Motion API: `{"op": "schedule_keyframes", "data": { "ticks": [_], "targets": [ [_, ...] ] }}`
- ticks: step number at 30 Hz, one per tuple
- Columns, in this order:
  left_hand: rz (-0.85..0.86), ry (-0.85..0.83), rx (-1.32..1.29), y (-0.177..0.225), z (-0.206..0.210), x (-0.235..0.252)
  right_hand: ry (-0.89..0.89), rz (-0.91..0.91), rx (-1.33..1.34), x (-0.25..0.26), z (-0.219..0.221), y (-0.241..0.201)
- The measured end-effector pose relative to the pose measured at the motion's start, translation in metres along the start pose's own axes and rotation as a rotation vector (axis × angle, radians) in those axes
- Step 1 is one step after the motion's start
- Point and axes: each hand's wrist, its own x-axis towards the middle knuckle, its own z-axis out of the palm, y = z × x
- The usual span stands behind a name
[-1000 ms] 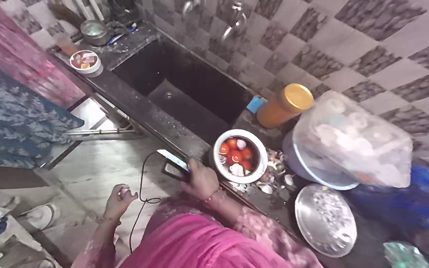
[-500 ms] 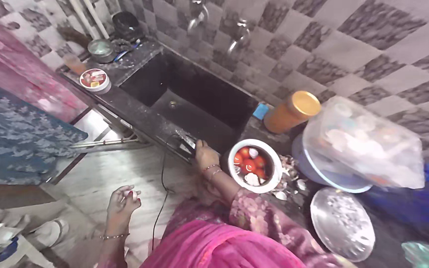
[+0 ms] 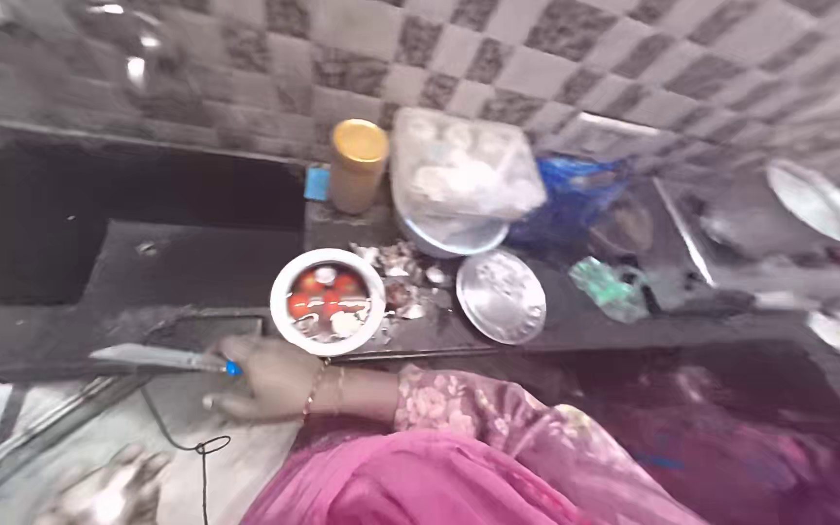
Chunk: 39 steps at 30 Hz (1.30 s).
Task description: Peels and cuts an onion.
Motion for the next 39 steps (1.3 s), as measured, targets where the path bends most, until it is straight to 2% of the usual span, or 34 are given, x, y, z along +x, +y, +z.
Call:
{"op": "schedule_keyframes", "data": {
  "ticks": [2,4,7,10,11,13,15,17,20,25,27,29,31,34,39],
  "targets": [
    [0.047,-0.262,-0.092,-0.015,-0.013,0.028,0.149,-0.085,0.096,-0.048,-0.021,0.017],
    [0.025,-0.395,-0.025,-0.019,0.006,0.049,0.378,-0.034,0.087,-0.097,-0.039,0.047],
    [-0.052,-0.657,0.092,-0.039,0.057,0.069,0.696,0.285,0.026,-0.175,-0.062,0.105],
    [-0.127,-0.782,0.069,-0.087,0.118,0.07,0.96,0.627,-0.157,-0.243,-0.073,0.169],
    [-0.185,-0.781,0.078,-0.104,0.138,0.064,0.952,0.724,-0.216,-0.26,-0.074,0.187],
    [-0.29,-0.766,0.146,-0.139,0.17,0.05,0.757,0.916,-0.193,-0.28,-0.076,0.205],
    [-0.382,-0.758,0.239,-0.169,0.193,0.039,0.607,0.989,-0.127,-0.285,-0.071,0.218],
    [-0.488,-0.768,0.272,-0.189,0.214,0.032,0.711,0.896,-0.123,-0.286,-0.063,0.231],
    [-0.576,-0.778,0.271,-0.207,0.235,0.024,0.945,0.636,-0.093,-0.29,-0.057,0.241],
    [-0.569,-0.873,0.182,-0.232,0.268,0.021,0.881,0.178,0.244,-0.306,-0.072,0.235],
    [-0.564,-0.949,0.102,-0.239,0.279,0.019,0.866,0.067,0.305,-0.309,-0.076,0.232],
    [-0.562,-0.984,0.089,-0.241,0.29,0.016,0.884,0.014,0.34,-0.31,-0.081,0.236],
    [-0.545,-1.046,0.09,-0.243,0.297,0.016,0.894,0.04,0.328,-0.312,-0.086,0.242],
    [-0.548,-1.129,0.089,-0.244,0.308,0.016,0.896,0.129,0.167,-0.312,-0.098,0.247],
    [-0.554,-1.125,0.165,-0.245,0.319,0.014,0.922,0.143,-0.004,-0.309,-0.113,0.248]
  ]
}}
